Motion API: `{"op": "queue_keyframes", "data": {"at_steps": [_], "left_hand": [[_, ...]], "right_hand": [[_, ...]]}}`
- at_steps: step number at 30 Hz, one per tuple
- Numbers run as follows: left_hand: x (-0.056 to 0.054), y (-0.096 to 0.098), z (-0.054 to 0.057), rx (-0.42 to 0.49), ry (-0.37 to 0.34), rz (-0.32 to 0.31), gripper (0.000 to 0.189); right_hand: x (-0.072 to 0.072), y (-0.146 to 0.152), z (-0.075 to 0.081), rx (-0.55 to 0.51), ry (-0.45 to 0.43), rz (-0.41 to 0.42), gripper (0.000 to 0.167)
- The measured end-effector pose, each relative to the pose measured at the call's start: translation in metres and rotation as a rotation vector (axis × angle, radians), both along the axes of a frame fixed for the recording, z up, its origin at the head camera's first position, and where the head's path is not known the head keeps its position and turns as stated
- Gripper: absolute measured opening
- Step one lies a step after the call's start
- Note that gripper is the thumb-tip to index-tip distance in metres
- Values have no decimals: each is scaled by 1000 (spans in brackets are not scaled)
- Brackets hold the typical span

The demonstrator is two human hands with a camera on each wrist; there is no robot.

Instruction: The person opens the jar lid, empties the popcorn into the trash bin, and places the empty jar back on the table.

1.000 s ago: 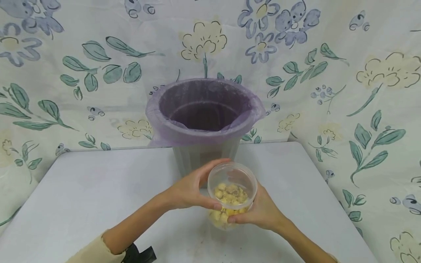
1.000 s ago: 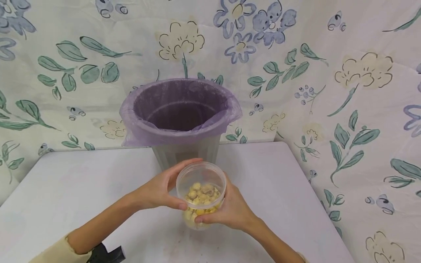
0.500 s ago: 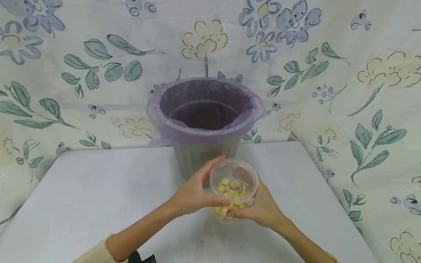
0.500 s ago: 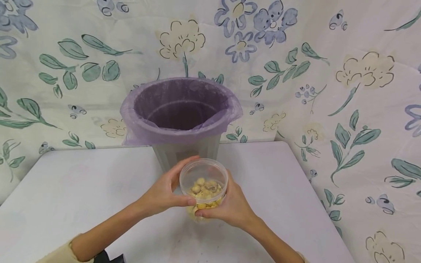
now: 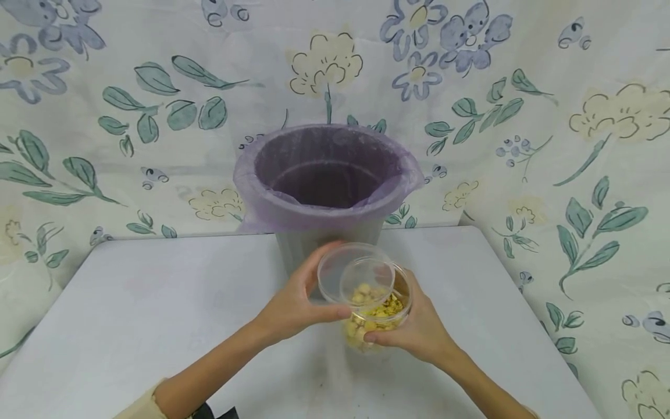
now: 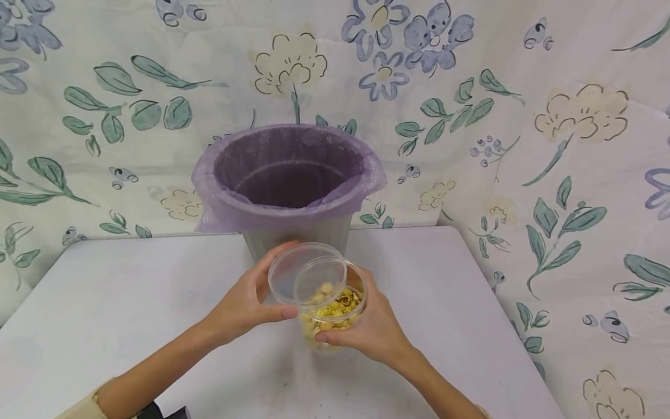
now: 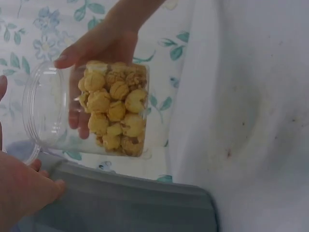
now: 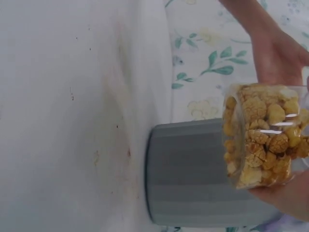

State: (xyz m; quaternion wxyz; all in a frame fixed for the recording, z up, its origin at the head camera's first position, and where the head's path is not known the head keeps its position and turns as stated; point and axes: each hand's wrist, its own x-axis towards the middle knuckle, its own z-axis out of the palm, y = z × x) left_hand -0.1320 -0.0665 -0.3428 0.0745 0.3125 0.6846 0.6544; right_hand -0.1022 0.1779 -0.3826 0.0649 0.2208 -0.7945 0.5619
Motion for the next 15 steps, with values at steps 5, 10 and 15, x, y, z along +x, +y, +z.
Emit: {"op": "queue_keyframes", "data": {"at_steps": [5, 10, 15], "left_hand": [[1, -19, -3, -5, -7, 43, 92], [5, -40, -7, -35, -24, 78, 90], [9, -62, -16, -65, -33, 112, 89]], "right_hand": [[-1, 5, 0, -12, 18, -5, 103], [-2, 13, -1, 5, 43, -28, 101], [-2, 22, 1, 13, 65, -50, 99]]}}
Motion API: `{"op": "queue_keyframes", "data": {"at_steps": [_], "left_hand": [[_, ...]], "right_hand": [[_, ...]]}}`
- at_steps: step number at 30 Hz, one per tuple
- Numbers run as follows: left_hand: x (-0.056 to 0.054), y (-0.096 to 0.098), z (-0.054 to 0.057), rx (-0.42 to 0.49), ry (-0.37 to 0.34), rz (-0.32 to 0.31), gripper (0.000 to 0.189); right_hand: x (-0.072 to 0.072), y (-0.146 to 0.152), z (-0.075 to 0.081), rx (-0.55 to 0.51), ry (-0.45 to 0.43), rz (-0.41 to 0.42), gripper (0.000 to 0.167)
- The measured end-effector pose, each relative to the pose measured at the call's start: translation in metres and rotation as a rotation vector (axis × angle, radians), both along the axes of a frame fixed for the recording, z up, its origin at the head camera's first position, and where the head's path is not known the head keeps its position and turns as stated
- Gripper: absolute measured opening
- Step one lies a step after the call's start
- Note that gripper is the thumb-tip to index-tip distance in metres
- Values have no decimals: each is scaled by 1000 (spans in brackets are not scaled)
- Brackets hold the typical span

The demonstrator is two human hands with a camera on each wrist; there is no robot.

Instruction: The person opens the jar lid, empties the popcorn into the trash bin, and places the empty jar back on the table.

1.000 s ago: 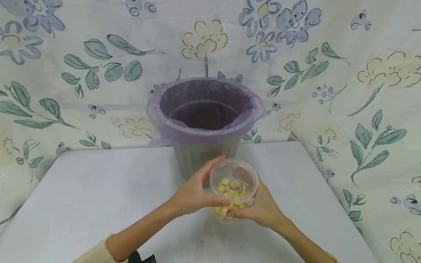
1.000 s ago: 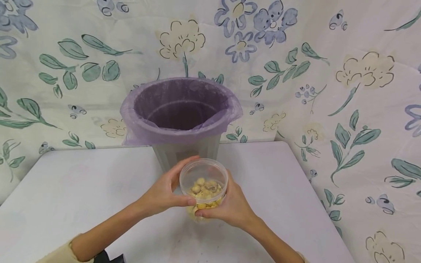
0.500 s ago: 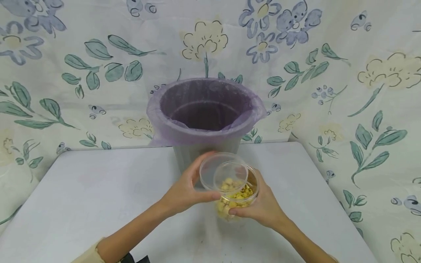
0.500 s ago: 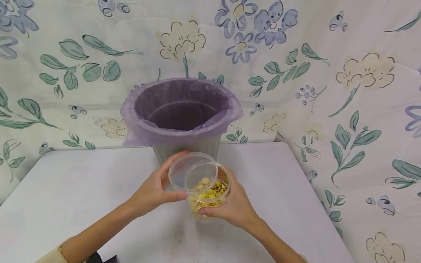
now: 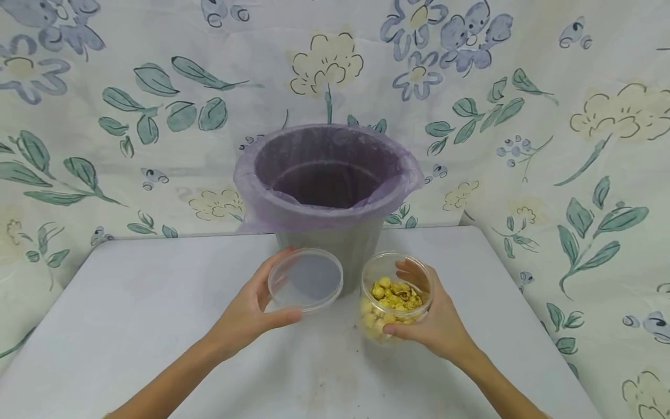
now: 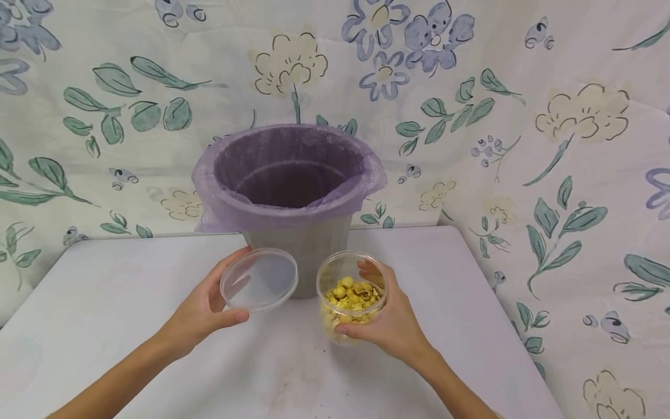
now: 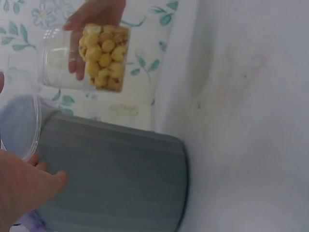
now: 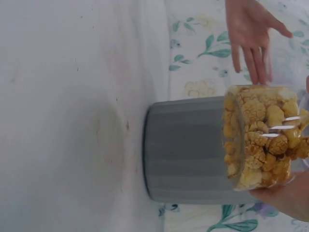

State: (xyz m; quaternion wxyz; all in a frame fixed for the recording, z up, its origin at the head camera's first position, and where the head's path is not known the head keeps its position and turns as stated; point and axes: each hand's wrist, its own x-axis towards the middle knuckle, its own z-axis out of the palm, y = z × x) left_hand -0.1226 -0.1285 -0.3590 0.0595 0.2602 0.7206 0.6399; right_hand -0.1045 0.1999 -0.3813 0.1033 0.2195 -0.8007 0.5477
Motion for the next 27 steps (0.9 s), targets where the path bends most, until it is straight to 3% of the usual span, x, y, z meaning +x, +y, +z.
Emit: {"op": "queue_keyframes", "data": {"at_steps": [8, 15, 22, 27], "left_hand": [[8, -30, -20, -136, -54, 81, 88], [16, -44, -50, -300, -11, 115, 88], [26, -54, -79, -525, 9, 195, 96], [29, -60, -92, -575, 28, 188, 99]], "right_hand": [[-1, 10, 4, -2, -1, -30, 100], [-4, 15, 10, -24, 32, -27, 100], [-5, 19, 13, -28, 33, -31, 100], [-5, 22, 16, -25, 19, -47, 98]]}}
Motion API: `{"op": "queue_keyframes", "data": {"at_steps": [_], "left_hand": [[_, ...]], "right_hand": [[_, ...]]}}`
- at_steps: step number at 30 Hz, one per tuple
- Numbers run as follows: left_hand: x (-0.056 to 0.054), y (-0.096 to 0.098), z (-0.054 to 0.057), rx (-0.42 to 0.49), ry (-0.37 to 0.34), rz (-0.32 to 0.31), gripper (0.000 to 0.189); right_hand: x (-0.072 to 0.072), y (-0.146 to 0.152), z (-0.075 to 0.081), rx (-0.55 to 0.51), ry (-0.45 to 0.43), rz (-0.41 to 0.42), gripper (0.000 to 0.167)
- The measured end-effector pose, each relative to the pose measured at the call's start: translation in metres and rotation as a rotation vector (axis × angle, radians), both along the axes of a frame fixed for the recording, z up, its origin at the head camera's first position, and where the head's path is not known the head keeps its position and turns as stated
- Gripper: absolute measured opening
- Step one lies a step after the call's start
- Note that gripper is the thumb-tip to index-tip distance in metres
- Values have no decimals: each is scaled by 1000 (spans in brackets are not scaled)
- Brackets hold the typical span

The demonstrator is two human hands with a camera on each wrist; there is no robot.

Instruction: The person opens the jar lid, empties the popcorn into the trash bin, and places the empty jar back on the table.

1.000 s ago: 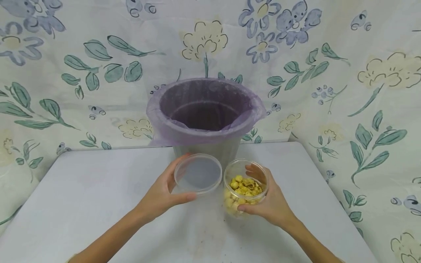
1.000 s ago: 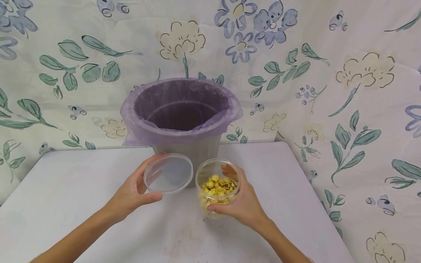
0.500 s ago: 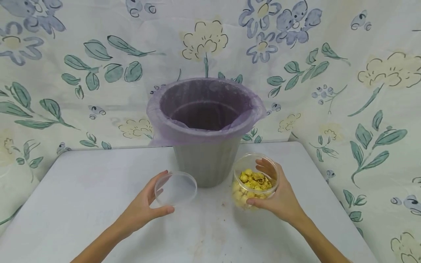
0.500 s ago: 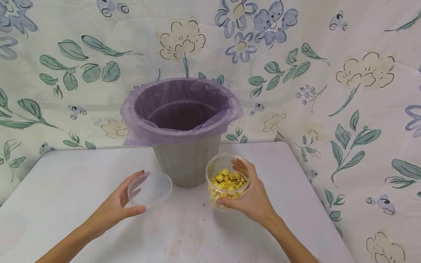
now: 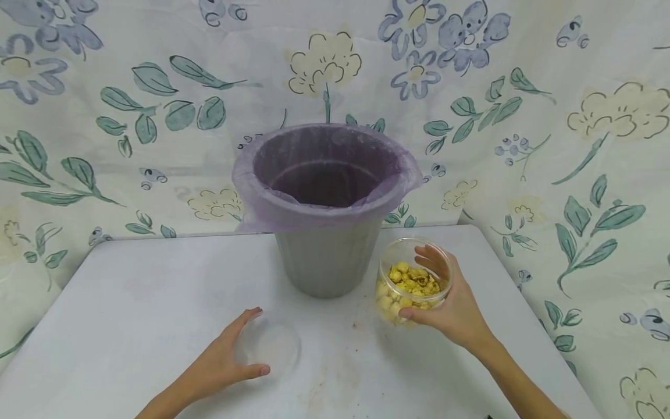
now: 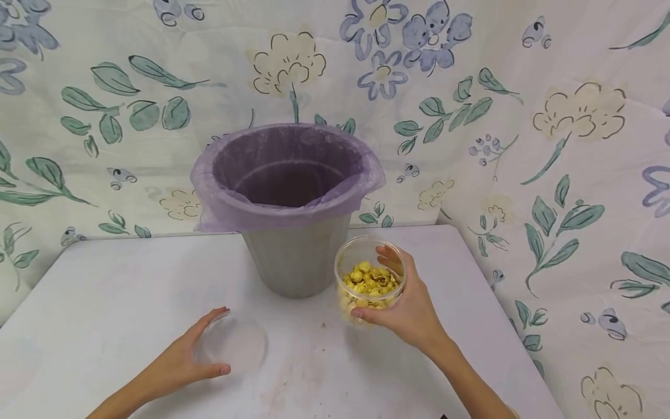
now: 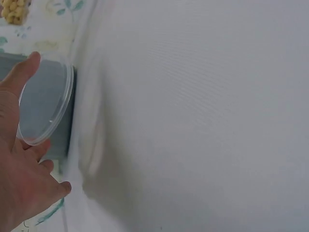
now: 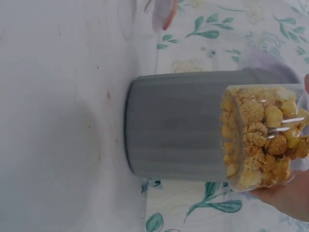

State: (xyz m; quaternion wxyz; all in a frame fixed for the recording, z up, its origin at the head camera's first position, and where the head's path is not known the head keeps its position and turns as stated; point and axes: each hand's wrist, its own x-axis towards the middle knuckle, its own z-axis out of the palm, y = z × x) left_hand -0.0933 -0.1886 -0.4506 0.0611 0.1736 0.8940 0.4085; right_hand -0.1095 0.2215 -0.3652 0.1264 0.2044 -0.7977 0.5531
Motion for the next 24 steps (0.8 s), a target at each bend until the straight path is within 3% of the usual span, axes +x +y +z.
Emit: {"op": "queue_keyframes", "data": {"at_steps": [11, 17, 24], "left_hand": [[2, -10, -13, -85, 77, 0, 100], [1, -15, -20, -214, 171, -13, 105], [1, -19, -25, -315, 191, -6, 107]], "right_hand": [[-2, 7, 6, -5, 26, -12, 98], [-2, 11, 9, 19, 20, -32, 98], [-4, 16, 13, 53, 24, -55, 97]]}}
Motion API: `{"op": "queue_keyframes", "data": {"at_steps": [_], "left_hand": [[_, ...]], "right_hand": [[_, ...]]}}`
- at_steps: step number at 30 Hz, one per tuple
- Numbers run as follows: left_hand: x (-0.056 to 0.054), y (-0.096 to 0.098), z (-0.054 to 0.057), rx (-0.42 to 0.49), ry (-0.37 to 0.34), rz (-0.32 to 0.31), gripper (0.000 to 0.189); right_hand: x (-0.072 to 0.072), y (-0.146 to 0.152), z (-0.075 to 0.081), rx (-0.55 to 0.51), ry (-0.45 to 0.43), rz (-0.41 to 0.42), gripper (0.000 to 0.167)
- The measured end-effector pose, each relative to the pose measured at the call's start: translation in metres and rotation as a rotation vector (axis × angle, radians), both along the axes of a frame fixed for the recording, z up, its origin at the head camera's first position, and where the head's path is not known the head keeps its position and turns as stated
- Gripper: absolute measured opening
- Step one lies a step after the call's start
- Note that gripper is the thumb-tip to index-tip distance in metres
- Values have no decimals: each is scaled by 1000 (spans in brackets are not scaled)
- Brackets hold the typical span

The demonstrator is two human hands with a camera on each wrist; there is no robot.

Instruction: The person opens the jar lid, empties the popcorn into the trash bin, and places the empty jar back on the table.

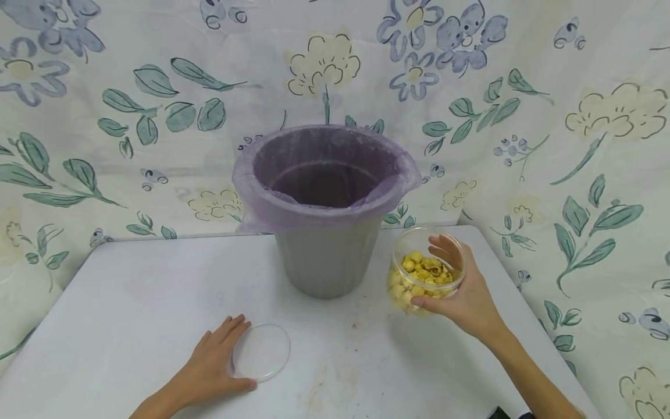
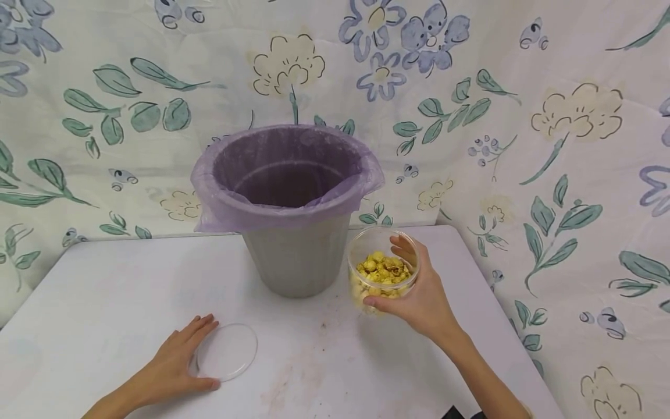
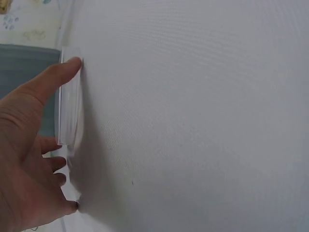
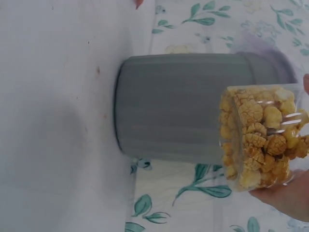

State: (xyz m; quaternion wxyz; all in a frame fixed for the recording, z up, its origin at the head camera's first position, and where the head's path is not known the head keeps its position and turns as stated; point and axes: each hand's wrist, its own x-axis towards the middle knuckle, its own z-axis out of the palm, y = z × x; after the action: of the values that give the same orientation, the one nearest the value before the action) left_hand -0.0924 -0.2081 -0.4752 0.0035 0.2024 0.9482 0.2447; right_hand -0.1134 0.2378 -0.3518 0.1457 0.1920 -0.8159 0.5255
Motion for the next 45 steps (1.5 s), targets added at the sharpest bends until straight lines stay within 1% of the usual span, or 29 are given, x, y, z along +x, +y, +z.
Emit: {"op": "queue_keyframes", "data": {"at_steps": [2, 4, 7, 10, 12, 18, 23, 26, 29, 33, 38, 43, 45], "left_hand": [[-1, 0, 1, -9, -17, -4, 107], [-2, 0, 5, -13, -28, -10, 106], [-6, 0, 15, 5, -38, -8, 98], [-11, 1, 31, 28, -25, -5, 89], [-14, 1, 44, 43, -29, 0, 85], [-22, 0, 87, 64, 12, -12, 82], [-27, 0, 121, 89, 30, -22, 78], [-31, 0, 138, 101, 54, -32, 76], [-35, 0, 155, 94, 86, -35, 76], [-40, 2, 175, 83, 127, -38, 76], [-47, 9, 197, 63, 168, -48, 75], [-56, 18, 215, 60, 170, -61, 74], [-61, 21, 221, 71, 146, -62, 74]], "right_hand": [[-1, 1, 1, -1, 5, -5, 97], [-1, 2, 3, 2, 9, -13, 97], [-2, 3, 5, 1, 15, -20, 97], [-2, 5, 8, 7, 22, -32, 98], [-3, 6, 10, 12, 28, -40, 98], [-6, 10, 17, 21, 29, -49, 100], [-9, 12, 26, 36, 15, -63, 101], [-11, 13, 31, 41, 27, -71, 101], [-13, 15, 35, 54, 54, -81, 101], [-15, 19, 40, 82, 74, -95, 102], [-19, 24, 49, 115, 86, -110, 105], [-24, 27, 60, 142, 99, -129, 107], [-26, 27, 64, 148, 102, -146, 106]]}}
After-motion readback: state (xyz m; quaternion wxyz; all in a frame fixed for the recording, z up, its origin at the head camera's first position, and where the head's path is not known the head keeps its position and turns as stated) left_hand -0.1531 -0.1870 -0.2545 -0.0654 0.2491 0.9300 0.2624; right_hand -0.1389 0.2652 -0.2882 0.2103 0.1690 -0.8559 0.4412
